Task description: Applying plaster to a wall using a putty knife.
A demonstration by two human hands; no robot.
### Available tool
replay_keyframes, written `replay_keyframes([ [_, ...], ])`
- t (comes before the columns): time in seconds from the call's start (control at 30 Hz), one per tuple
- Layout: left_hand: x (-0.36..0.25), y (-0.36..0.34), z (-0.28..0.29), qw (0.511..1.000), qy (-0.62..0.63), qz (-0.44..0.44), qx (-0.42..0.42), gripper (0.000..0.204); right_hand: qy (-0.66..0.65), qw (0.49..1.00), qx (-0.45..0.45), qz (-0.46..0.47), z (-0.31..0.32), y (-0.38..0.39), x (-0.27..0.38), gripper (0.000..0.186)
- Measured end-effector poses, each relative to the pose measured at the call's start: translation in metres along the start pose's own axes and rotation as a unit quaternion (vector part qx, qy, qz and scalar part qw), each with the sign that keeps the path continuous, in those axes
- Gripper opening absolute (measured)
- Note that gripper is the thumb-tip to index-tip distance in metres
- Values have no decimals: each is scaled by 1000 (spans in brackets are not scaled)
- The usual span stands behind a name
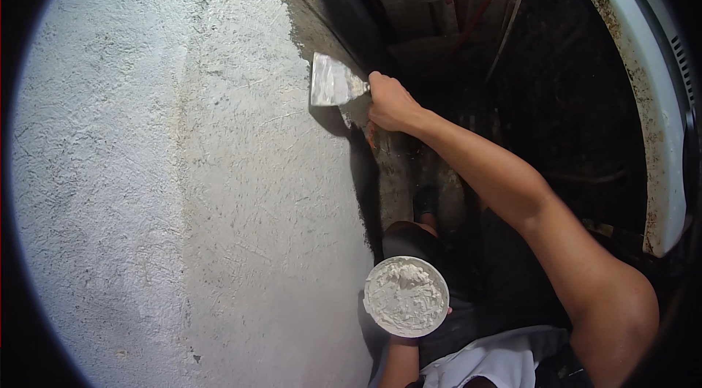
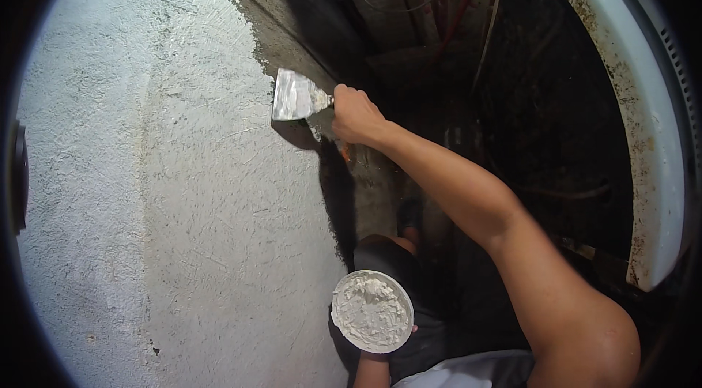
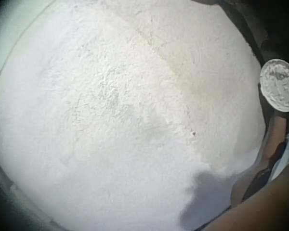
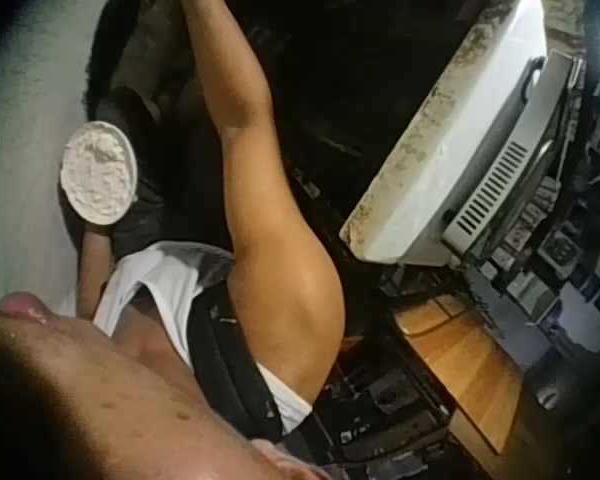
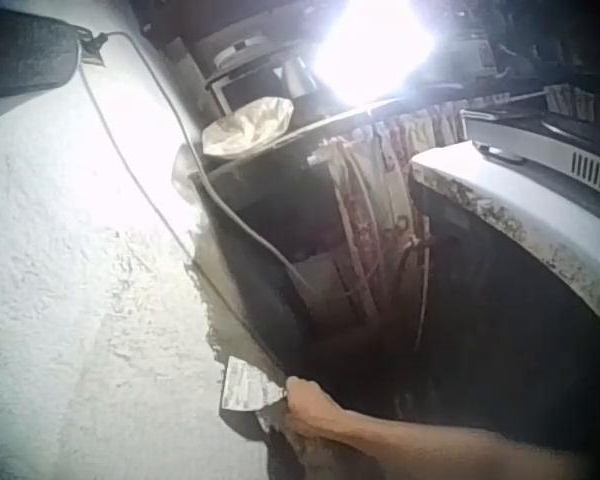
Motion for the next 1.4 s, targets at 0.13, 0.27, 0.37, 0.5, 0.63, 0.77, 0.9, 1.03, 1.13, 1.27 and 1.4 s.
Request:
replay_keyframes([
  [0.13, 5, 3, -7, 984, -170, 56, 10, 106, -50, 998, -9, 27, 38, -1, 49, 27],
  [0.27, -6, 13, 8, 949, -296, 52, -91, 106, -53, 997, -13, 50, 45, -10, 73, 23],
  [0.37, -6, 13, 18, 979, -190, 61, -34, 106, -39, 998, -16, 52, 20, -12, 61, 27],
  [0.5, -8, 8, 27, 995, -47, 76, 46, 105, -59, 997, 39, 7, -26, -6, 20, 25],
  [0.63, -13, 7, 18, 981, -163, 77, 66, 100, -71, 996, 43, -26, -36, -1, -18, 24],
  [0.77, 1, 4, 5, 997, 4, 23, 76, 97, -59, 997, 8, 46, -18, 17, 0, 19],
  [0.9, 0, 5, 6, 996, 9, 50, 75, 99, -50, 982, -74, 168, 2, 48, 59, 15],
  [1.03, -11, 13, 19, 994, -83, 44, 48, 99, -2, 967, -133, 217, 15, 64, 105, 20],
  [1.13, -23, 18, 34, 957, -280, -5, -73, 99, 38, 963, -168, 208, 14, 54, 103, 20],
  [1.27, -28, 16, 41, 905, -420, -16, -60, 97, 41, 977, -128, 165, -12, 18, 43, 17],
  [1.4, -15, 9, 10, 862, -506, 14, 23, 100, 58, 995, -69, 50, -18, 1, -14, 22],
])
Point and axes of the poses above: each hand's wrist, its own y-axis away from the middle knuckle, its own z-axis out of the back of the hand, x = y × z, the point moved 5 cm from there along -y, towards the middle knuckle, and after that the axes turned 11 degrees about x, right-handed, at the moved point
